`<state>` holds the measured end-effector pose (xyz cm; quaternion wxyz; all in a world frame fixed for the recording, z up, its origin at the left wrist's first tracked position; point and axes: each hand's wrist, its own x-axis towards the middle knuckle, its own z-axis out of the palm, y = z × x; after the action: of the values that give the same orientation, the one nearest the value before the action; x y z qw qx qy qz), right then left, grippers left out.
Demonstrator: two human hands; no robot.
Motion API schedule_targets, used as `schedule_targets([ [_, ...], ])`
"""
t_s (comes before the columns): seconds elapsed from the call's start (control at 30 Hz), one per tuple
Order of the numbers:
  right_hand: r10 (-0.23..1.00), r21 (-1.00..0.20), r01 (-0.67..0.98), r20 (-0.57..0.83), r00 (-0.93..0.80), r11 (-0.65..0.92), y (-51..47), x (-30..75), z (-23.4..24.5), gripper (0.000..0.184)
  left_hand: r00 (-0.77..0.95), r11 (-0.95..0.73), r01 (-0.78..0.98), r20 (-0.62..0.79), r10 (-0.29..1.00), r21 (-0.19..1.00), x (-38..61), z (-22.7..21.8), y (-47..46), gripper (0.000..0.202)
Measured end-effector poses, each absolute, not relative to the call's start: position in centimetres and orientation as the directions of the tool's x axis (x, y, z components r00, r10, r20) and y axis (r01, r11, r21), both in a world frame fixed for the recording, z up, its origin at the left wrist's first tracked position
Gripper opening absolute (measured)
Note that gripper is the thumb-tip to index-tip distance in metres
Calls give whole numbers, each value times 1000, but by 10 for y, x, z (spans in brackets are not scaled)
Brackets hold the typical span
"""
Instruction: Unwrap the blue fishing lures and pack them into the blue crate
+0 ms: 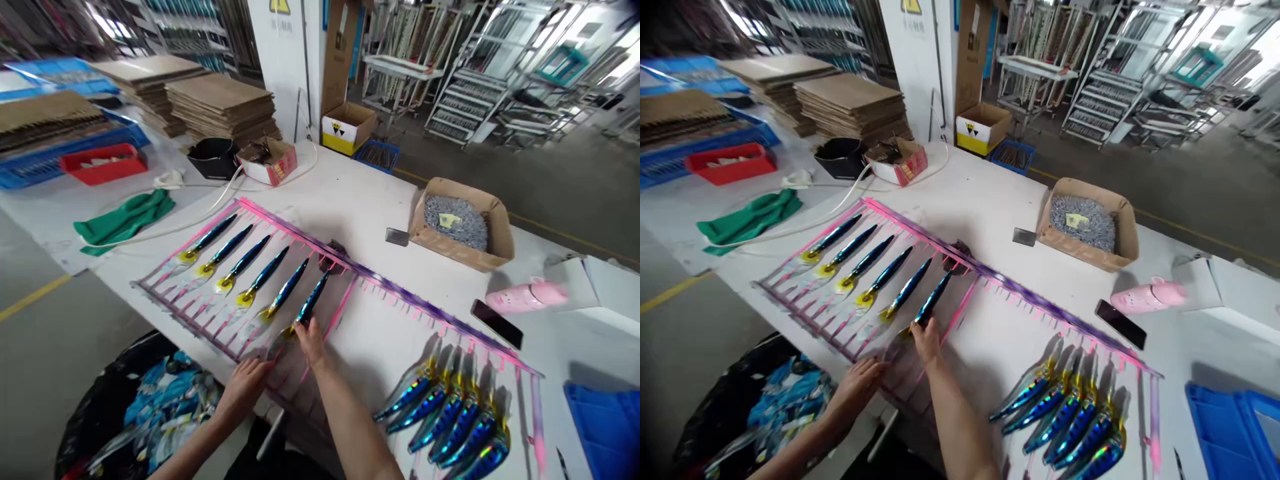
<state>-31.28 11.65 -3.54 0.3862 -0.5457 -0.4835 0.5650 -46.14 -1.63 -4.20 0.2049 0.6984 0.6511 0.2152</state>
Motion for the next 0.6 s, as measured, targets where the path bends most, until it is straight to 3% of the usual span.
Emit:
schedule_targets([
  [0.2, 944, -932, 179, -286, 165, -314, 136, -378, -58, 35, 113, -169, 831, 136, 984, 529, -481, -65, -31, 18],
  [0.33, 955, -907, 315, -229, 186, -279, 135, -399, -37, 44, 139, -164, 753, 90, 986, 638, -485, -57, -29, 23],
  [0.43, 973, -884, 409, -226, 44, -224, 114, -405, -4, 46, 179, -103, 516, 10, 984, 850, -508, -47, -27, 24],
  [0.5, 967, -878, 456, -224, -123, -145, 91, -405, 17, 47, 151, 128, 273, -173, 973, 954, -534, -38, -27, 27],
  [0.53, 945, -874, 479, -219, -243, -79, 78, -405, 26, 46, 137, 288, 140, -306, 942, 947, -550, -33, -28, 34],
  [0.6, 792, -820, 552, -236, -564, 149, 53, -407, 37, 43, 165, 579, -85, -562, 811, 811, -580, -23, -35, 53],
])
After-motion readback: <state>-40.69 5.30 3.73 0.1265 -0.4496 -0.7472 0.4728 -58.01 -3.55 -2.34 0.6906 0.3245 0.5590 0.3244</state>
